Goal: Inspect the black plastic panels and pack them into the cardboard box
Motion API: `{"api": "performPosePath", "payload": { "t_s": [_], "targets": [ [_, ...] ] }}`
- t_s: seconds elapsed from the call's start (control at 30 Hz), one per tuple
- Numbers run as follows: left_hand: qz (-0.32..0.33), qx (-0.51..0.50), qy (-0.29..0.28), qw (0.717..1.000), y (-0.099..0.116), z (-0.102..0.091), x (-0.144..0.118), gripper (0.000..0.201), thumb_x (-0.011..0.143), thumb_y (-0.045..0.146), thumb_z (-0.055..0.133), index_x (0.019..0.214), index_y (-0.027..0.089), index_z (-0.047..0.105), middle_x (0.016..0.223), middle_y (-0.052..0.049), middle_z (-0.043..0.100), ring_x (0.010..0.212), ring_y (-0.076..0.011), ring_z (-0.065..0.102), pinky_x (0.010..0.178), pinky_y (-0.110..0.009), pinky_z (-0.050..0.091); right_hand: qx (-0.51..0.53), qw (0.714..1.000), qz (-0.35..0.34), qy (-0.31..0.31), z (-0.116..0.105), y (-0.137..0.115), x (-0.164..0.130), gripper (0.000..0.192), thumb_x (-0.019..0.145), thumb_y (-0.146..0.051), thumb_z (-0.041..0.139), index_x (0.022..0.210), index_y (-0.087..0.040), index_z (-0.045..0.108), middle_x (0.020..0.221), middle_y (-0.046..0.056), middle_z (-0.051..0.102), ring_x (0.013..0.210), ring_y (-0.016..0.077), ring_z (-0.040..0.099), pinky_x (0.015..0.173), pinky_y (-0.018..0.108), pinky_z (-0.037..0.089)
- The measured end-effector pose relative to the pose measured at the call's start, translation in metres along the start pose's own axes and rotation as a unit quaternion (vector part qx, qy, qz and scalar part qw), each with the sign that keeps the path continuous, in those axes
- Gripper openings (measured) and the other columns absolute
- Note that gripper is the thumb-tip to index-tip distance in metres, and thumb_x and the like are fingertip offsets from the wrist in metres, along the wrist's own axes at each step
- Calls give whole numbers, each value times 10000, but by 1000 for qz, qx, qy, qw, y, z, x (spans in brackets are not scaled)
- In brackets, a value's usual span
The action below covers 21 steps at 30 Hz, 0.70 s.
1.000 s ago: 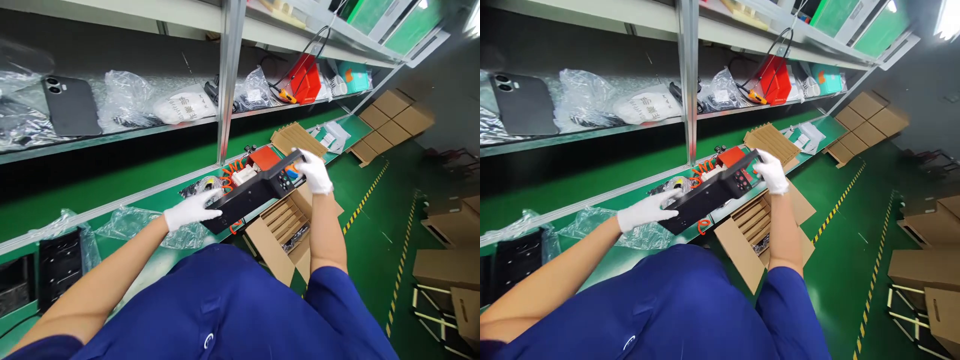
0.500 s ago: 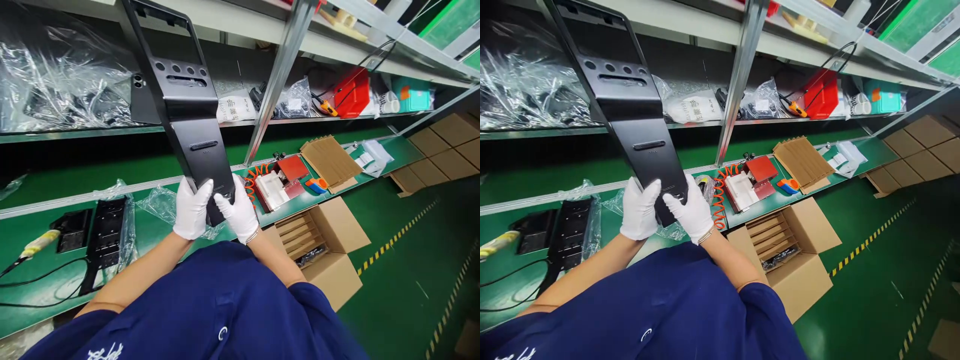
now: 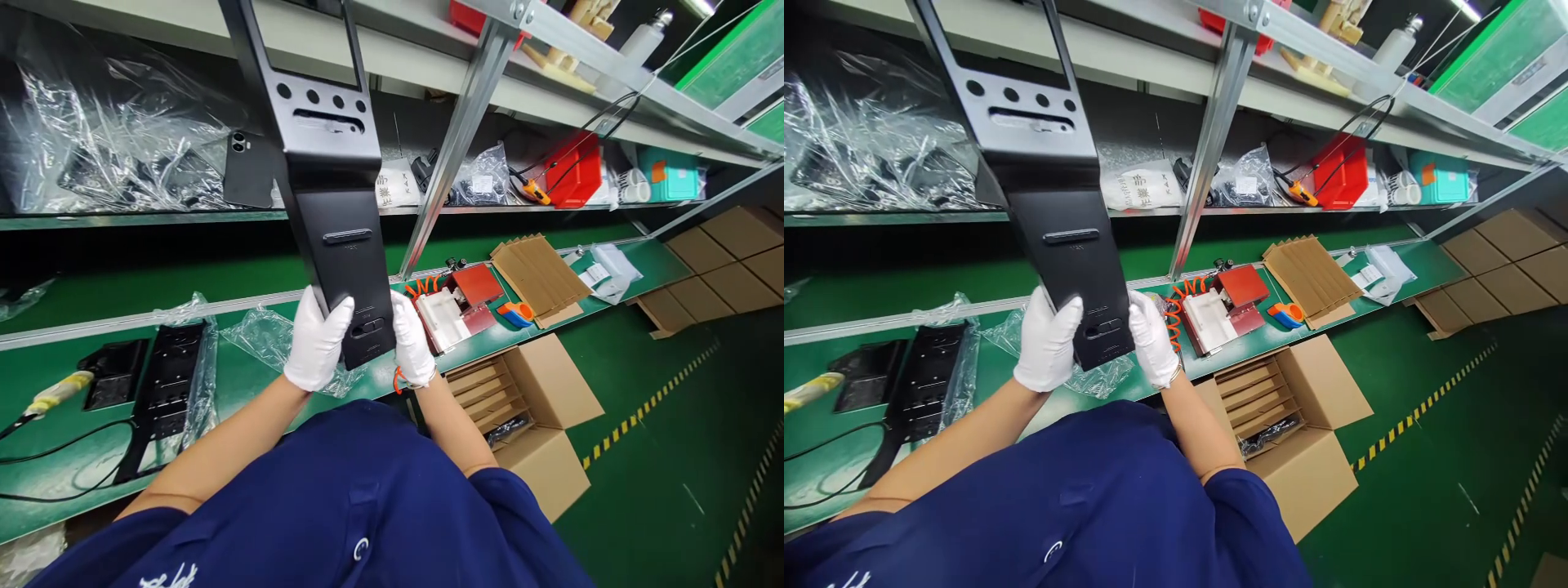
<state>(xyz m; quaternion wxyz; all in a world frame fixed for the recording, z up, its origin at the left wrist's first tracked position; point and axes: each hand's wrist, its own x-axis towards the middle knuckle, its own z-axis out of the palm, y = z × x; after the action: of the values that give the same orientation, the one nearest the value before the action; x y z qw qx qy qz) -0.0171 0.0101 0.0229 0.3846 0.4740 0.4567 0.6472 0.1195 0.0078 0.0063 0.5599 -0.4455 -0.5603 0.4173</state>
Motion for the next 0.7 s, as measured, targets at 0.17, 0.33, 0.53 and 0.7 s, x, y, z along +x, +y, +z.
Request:
{"api": "performPosePath", "payload": {
  "t_s": [0.17, 0.33, 0.53, 0.7],
  "targets": [
    [67, 97, -61, 991, -10, 7, 2, 885, 753, 623, 778, 1430, 197, 397, 1469, -197, 522, 1353, -327, 548, 1148, -500, 462, 22, 997, 17, 73, 1, -24, -7, 276, 872, -497, 664, 945, -252, 558, 922, 37, 681, 871, 212, 661, 844, 391, 584],
    [92, 122, -83, 985, -22, 15, -3, 767, 872, 664, 619, 1410, 170, 384, 1381, -210, 584, 1239, -303, 630, 1063, -474, 527, -40, 992, 1, 122, 10, -30, -12, 320, 833, -489, 708, 928, -232, 542, 886, 25, 643, 800, 194, 628, 781, 374, 558],
    [121, 183, -40, 975, -32, 10, 3, 680, 960, 638, 459, 1419, 139, 404, 1380, -222, 593, 1225, -306, 637, 1045, -471, 530, -47, 989, 33, 134, 13, -23, -7, 404, 774, -530, 721, 958, -231, 520, 909, 32, 654, 813, 199, 639, 804, 391, 571],
    [94, 141, -111, 979, -17, 4, 8, 598, 981, 584, 461, 1403, 161, 488, 1408, -179, 600, 1300, -304, 590, 1125, -487, 481, 33, 990, 69, 118, 3, -20, 2, 353, 770, -512, 700, 948, -255, 535, 932, 35, 684, 863, 202, 671, 857, 394, 595]
  ]
}}
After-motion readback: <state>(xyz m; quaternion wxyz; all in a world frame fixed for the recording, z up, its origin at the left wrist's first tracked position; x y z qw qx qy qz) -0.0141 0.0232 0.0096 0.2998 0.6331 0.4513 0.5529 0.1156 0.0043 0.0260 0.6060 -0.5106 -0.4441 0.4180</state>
